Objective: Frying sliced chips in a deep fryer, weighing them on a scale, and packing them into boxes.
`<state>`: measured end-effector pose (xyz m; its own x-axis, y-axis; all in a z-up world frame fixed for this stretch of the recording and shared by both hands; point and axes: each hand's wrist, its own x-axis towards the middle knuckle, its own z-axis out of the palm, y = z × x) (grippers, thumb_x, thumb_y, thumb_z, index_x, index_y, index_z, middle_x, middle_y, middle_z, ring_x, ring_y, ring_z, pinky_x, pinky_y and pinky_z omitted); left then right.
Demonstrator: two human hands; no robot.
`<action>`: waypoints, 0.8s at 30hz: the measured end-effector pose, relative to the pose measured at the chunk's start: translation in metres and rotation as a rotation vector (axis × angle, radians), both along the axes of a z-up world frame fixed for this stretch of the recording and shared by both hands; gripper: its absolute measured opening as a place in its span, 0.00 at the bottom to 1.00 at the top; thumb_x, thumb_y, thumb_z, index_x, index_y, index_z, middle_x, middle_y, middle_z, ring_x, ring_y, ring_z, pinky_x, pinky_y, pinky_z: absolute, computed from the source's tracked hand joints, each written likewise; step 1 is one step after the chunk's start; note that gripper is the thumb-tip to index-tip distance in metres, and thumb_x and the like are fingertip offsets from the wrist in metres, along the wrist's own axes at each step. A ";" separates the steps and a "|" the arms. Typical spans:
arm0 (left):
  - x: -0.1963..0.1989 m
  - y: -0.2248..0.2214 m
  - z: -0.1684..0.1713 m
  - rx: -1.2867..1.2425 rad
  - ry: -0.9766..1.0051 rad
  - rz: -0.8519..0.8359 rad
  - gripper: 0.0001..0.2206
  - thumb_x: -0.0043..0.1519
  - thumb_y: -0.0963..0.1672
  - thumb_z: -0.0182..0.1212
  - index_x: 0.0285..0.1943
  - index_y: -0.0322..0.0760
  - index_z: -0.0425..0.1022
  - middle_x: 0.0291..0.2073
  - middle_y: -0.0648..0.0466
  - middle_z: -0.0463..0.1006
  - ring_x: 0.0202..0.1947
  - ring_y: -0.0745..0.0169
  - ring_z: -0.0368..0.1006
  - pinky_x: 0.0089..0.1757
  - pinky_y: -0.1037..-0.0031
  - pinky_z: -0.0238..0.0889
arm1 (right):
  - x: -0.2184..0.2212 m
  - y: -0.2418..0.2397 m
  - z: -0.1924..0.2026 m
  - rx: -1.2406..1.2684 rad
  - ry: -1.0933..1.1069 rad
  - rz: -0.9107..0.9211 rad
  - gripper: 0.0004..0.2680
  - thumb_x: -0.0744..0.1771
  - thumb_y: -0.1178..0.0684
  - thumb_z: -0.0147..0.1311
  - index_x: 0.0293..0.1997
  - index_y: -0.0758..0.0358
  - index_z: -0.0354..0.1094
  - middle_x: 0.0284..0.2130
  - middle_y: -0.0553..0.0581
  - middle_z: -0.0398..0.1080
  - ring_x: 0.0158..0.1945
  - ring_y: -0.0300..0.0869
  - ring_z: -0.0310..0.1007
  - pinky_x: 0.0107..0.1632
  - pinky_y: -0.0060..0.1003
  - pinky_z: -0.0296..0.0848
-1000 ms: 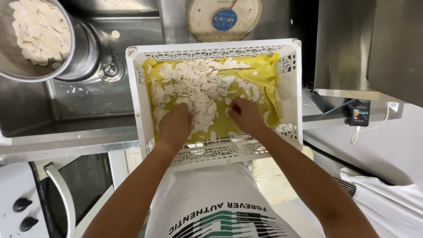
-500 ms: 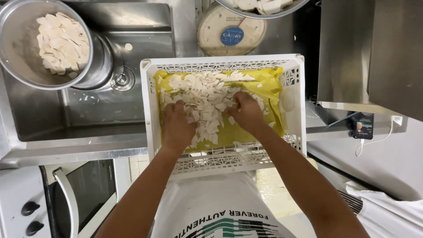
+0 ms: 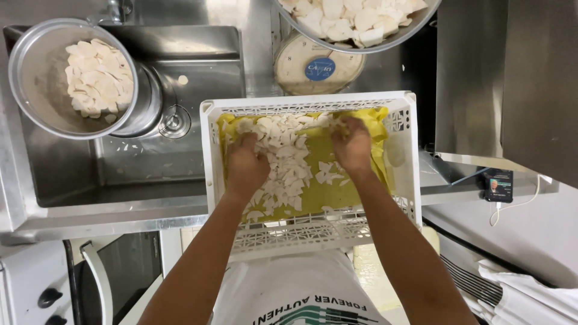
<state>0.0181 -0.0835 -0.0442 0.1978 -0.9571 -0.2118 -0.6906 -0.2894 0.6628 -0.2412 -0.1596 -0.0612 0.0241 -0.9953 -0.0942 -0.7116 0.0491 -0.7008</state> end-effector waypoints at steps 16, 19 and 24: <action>-0.022 -0.058 0.016 0.276 0.467 0.072 0.29 0.50 0.40 0.59 0.66 0.41 0.71 0.53 0.45 0.78 0.58 0.44 0.74 0.57 0.58 0.68 | 0.075 -0.006 -0.014 0.364 -0.404 0.242 0.23 0.60 0.57 0.62 0.63 0.56 0.69 0.53 0.65 0.70 0.60 0.57 0.71 0.61 0.51 0.71; -0.025 -0.048 0.028 0.333 0.367 -0.068 0.32 0.53 0.40 0.59 0.72 0.45 0.67 0.55 0.49 0.76 0.59 0.50 0.73 0.59 0.60 0.65 | 0.074 0.004 0.018 0.289 -0.347 0.395 0.21 0.59 0.63 0.63 0.59 0.60 0.72 0.49 0.66 0.72 0.57 0.60 0.73 0.58 0.51 0.76; -0.006 0.009 0.059 0.318 0.248 -0.276 0.31 0.53 0.37 0.52 0.72 0.36 0.66 0.58 0.40 0.73 0.63 0.38 0.68 0.60 0.52 0.64 | 0.036 0.038 0.055 0.282 -0.137 0.616 0.19 0.60 0.64 0.55 0.58 0.67 0.69 0.50 0.71 0.72 0.57 0.70 0.69 0.58 0.63 0.71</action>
